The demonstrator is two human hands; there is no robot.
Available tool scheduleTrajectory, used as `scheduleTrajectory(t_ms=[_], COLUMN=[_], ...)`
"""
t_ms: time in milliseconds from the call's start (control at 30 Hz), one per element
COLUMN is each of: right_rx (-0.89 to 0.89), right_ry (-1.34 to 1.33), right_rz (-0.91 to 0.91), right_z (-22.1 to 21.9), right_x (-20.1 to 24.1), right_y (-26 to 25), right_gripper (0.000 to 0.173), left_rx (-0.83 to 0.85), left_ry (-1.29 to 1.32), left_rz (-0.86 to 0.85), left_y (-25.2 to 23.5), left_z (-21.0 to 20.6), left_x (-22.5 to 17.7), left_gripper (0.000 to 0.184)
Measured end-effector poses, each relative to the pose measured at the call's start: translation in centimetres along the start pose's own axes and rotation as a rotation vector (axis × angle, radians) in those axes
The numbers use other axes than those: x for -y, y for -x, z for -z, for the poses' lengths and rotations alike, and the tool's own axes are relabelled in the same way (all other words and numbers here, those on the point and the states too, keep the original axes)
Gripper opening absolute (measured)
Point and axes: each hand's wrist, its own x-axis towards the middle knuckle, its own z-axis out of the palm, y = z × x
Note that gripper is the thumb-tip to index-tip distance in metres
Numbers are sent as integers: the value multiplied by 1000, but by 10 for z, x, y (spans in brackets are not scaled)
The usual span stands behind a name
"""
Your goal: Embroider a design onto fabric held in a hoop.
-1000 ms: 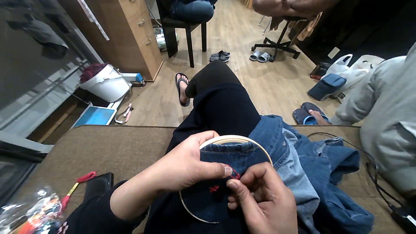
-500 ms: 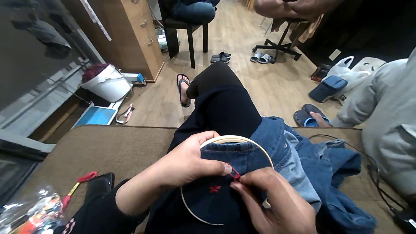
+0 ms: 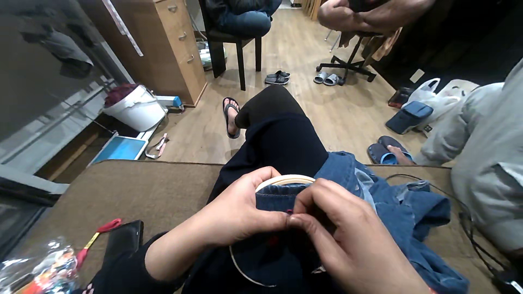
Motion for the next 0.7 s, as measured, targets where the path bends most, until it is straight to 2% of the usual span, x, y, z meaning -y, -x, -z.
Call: scheduleTrajectory(t_ms=[133, 333, 467, 600, 700], right_rx=[-155, -257, -211, -47, -35], right_ry=[37, -202, -448, -715, -647], right_rz=[158, 55, -23, -107, -112], right_z=[-14, -24, -5, 15, 20], right_x=[5, 6, 14, 11, 6], right_y=[-4, -7, -19, -34, -46], right_gripper=[22, 24, 16, 13, 14], left_rx=[-9, -41, -36, -16, 12], left_ry=[-16, -67, -100, -72, -56], left_rz=[-22, -35, -18, -8, 15], left_y=[5, 6, 4, 2, 0], left_z=[3, -1, -3, -1, 0], left_x=[-4, -3, 0, 1, -2], left_gripper=[38, 38, 39, 39, 39])
